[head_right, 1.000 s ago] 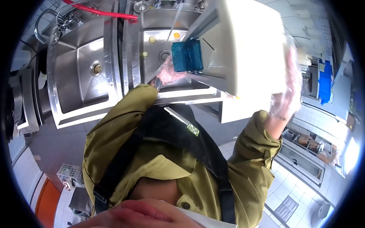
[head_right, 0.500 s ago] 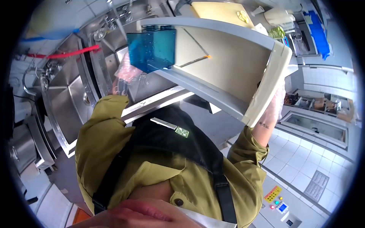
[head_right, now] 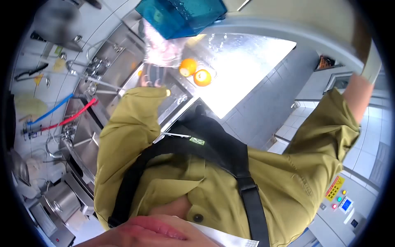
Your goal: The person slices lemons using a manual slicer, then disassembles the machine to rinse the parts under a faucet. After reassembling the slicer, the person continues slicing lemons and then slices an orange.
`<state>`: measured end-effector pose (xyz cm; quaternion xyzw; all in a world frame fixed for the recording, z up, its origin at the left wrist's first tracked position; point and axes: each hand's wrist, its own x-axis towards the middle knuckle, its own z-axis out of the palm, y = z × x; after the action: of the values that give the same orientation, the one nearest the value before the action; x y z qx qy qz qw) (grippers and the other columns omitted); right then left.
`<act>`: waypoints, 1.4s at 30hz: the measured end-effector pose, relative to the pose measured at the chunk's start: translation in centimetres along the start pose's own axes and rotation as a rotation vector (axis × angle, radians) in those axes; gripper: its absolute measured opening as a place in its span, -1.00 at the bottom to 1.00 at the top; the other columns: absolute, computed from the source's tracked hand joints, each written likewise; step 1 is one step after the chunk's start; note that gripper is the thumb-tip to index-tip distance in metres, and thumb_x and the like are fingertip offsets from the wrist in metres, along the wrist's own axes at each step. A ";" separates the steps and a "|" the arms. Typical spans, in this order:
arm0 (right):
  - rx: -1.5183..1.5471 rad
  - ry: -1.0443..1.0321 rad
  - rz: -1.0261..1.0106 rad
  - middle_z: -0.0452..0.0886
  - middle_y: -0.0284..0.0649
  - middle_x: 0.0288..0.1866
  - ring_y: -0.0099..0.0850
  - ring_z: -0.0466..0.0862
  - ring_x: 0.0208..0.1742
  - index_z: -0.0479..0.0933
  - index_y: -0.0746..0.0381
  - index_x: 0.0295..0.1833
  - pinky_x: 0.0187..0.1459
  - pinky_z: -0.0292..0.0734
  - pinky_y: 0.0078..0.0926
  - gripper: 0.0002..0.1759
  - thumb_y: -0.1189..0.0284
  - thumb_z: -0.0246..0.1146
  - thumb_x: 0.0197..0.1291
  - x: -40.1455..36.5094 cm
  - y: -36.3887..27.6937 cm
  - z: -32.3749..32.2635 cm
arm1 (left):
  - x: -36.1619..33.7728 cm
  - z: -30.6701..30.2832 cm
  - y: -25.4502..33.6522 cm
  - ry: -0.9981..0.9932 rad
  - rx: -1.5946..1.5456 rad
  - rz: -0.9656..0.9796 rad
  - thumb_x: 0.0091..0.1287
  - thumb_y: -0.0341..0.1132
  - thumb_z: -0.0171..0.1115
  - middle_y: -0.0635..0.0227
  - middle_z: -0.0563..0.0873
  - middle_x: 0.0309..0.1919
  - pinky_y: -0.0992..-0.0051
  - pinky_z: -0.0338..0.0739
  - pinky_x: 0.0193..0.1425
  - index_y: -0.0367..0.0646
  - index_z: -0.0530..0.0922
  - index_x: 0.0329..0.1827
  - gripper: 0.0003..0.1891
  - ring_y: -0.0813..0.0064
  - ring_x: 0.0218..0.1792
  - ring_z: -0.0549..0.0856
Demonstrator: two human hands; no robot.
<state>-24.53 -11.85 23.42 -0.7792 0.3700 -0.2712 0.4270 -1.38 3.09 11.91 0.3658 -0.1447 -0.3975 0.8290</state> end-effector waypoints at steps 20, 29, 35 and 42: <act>-0.105 -0.376 0.096 0.68 -0.07 0.06 -0.26 0.68 0.05 0.55 0.34 0.17 0.12 0.58 -0.30 -0.51 0.16 0.12 0.38 15.6 2.9 1.3 | -5.1 2.4 -19.7 0.322 -0.268 -0.624 0.55 -0.11 0.01 0.16 0.57 0.13 0.14 0.56 0.29 -0.22 0.43 0.23 -0.61 0.19 0.13 0.60; -0.051 -0.752 -0.115 0.70 -0.10 0.02 -0.28 0.70 0.02 0.59 0.31 0.12 0.09 0.60 -0.30 -0.57 0.20 0.15 0.36 30.2 6.0 3.4 | 0.5 8.9 -27.3 0.539 -0.396 -0.453 0.56 -0.15 0.00 0.13 0.55 0.10 0.13 0.59 0.27 -0.25 0.43 0.19 -0.64 0.18 0.11 0.60; -0.015 -1.021 -0.226 0.71 -0.12 -0.01 -0.30 0.70 0.00 0.61 0.29 0.09 0.08 0.61 -0.31 -0.60 0.23 0.17 0.34 38.7 3.0 9.1 | 2.9 10.3 -27.9 0.669 -0.422 -0.311 0.56 -0.17 -0.01 0.12 0.54 0.08 0.13 0.61 0.26 -0.27 0.42 0.16 -0.66 0.17 0.10 0.60; -0.039 -1.285 -0.229 0.73 -0.14 -0.04 -0.32 0.71 -0.02 0.64 0.27 0.05 0.05 0.63 -0.31 -0.65 0.26 0.19 0.33 48.2 -0.2 18.5 | 6.5 10.1 -28.0 0.779 -0.493 -0.181 0.57 -0.20 -0.02 0.10 0.53 0.06 0.13 0.63 0.24 -0.29 0.41 0.13 -0.68 0.17 0.08 0.61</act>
<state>17.10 -42.17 19.71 -0.8282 -0.0393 0.2118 0.5174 -18.05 -18.52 -1.63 0.2911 0.3086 -0.3239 0.8457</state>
